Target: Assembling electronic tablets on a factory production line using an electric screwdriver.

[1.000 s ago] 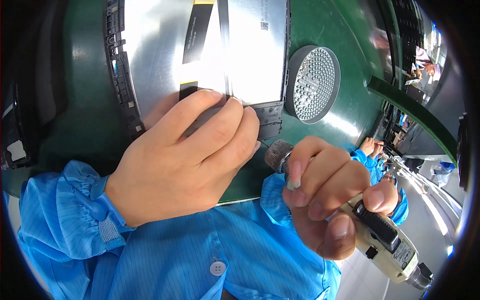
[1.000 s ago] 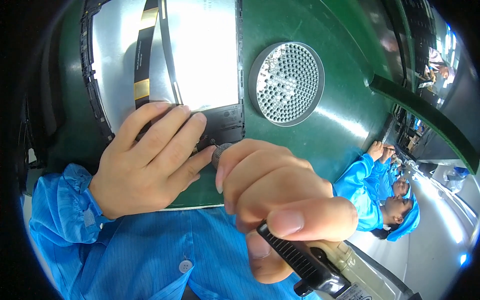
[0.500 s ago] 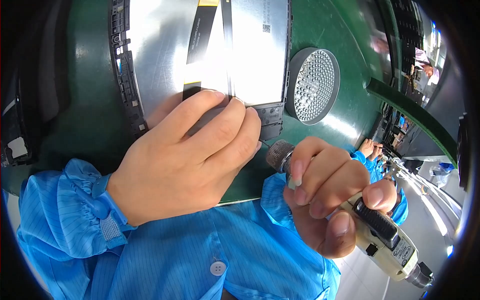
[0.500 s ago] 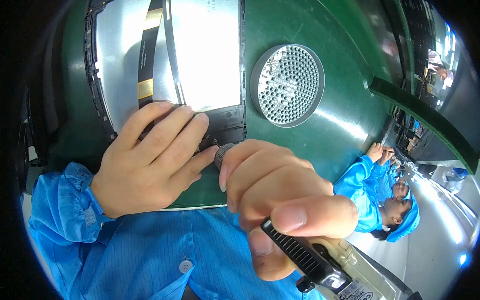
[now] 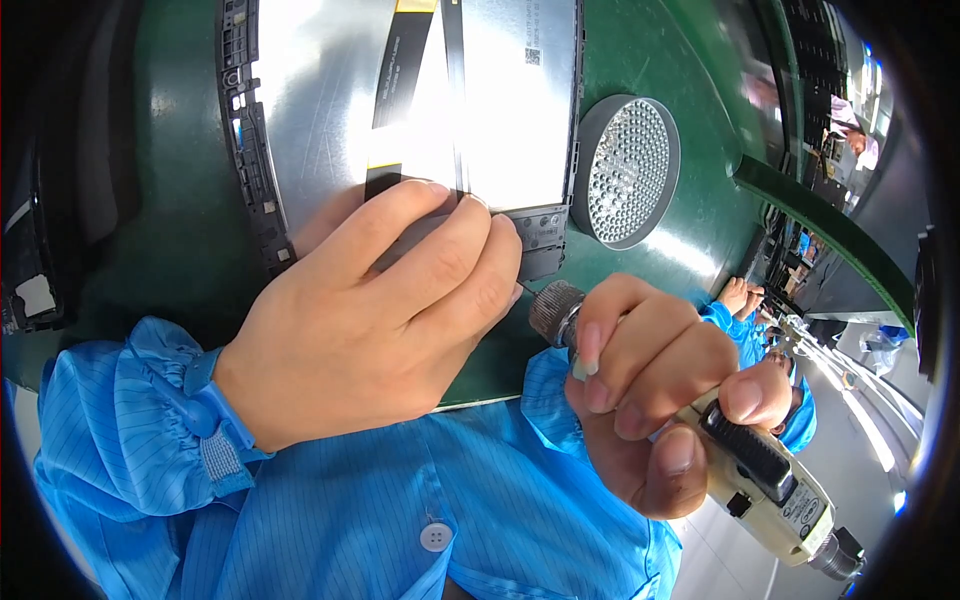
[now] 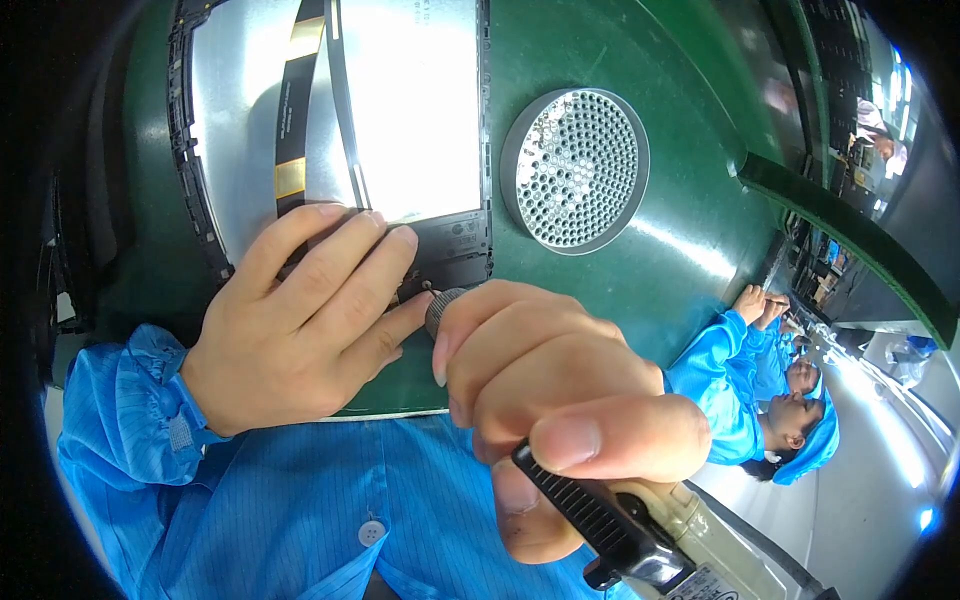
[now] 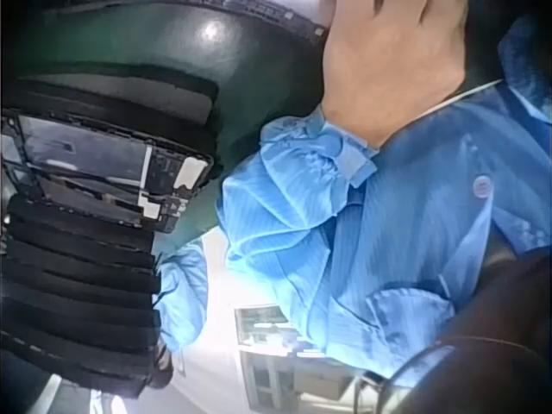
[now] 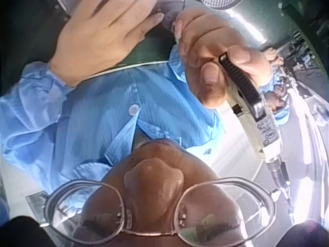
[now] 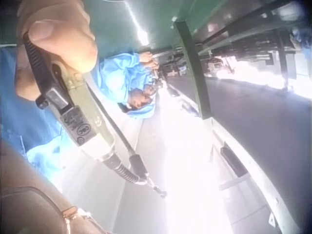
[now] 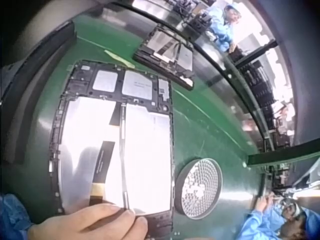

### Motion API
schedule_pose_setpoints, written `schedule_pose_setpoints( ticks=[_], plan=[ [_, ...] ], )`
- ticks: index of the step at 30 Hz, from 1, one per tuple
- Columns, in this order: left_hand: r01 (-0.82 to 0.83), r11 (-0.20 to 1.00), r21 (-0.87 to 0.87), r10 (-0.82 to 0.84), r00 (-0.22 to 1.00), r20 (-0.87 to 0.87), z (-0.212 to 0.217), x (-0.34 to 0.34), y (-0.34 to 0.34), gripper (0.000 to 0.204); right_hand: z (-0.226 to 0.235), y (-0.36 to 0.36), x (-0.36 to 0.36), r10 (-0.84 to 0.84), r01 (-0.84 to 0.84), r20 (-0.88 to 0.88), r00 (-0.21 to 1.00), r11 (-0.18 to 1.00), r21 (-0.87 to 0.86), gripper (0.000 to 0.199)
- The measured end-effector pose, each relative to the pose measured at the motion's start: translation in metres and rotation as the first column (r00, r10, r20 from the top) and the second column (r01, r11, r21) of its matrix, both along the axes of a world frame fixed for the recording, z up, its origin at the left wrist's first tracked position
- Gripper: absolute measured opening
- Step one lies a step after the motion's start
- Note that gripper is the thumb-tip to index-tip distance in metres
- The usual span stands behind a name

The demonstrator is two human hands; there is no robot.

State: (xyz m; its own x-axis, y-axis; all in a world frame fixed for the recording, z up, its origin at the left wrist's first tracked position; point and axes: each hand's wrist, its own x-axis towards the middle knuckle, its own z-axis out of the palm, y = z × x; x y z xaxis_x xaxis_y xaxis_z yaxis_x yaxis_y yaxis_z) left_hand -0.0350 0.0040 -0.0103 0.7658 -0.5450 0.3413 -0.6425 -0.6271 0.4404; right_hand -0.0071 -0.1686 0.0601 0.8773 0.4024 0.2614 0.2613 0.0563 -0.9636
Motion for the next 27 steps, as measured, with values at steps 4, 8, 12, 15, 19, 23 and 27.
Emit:
schedule_pose_setpoints(
  ticks=[4, 8, 12, 15, 19, 23, 27],
  plan=[
    [0.001, 1.0, -0.008, -0.001, 1.0, 0.003, -0.0011, 0.0002, 0.0008, 0.016, -0.0012, 0.0011, -0.0007, -0.011, 0.011, 0.009, 1.0, 1.0, -0.003, 0.033],
    [0.004, 1.0, -0.003, -0.004, 1.0, 0.014, 0.0032, 0.002, -0.0012, 0.016, 0.0041, -0.0047, 0.001, 0.01, -0.01, -0.017, 1.0, 1.0, -0.005, 0.034],
    [0.007, 1.0, -0.005, -0.007, 1.0, 0.018, -0.002, 0.0007, 0.0018, 0.016, -0.0009, 0.0011, -0.0012, -0.013, 0.013, 0.004, 1.0, 1.0, -0.019, 0.034],
    [0.006, 1.0, -0.003, -0.006, 1.0, 0.014, -0.0014, 0.0001, 0.0001, 0.015, -0.0007, 0.0, -0.0014, -0.009, 0.01, 0.015, 1.0, 1.0, -0.017, 0.034],
    [0.002, 1.0, -0.004, -0.002, 1.0, 0.02, -0.0012, 0.001, -0.0007, 0.014, 0.0002, -0.0003, -0.0011, -0.014, 0.014, 0.003, 1.0, 1.0, -0.012, 0.033],
    [0.003, 1.0, -0.004, -0.003, 1.0, 0.019, -0.0015, 0.0011, 0.0005, 0.014, -0.0005, 0.0008, -0.0016, -0.022, 0.022, 0.007, 1.0, 1.0, -0.012, 0.032],
    [0.0, 1.0, -0.005, 0.0, 1.0, 0.015, -0.0012, 0.0004, 0.0, 0.014, 0.0003, 0.0003, -0.0011, -0.015, 0.015, 0.005, 1.0, 1.0, -0.016, 0.032]
  ],
)
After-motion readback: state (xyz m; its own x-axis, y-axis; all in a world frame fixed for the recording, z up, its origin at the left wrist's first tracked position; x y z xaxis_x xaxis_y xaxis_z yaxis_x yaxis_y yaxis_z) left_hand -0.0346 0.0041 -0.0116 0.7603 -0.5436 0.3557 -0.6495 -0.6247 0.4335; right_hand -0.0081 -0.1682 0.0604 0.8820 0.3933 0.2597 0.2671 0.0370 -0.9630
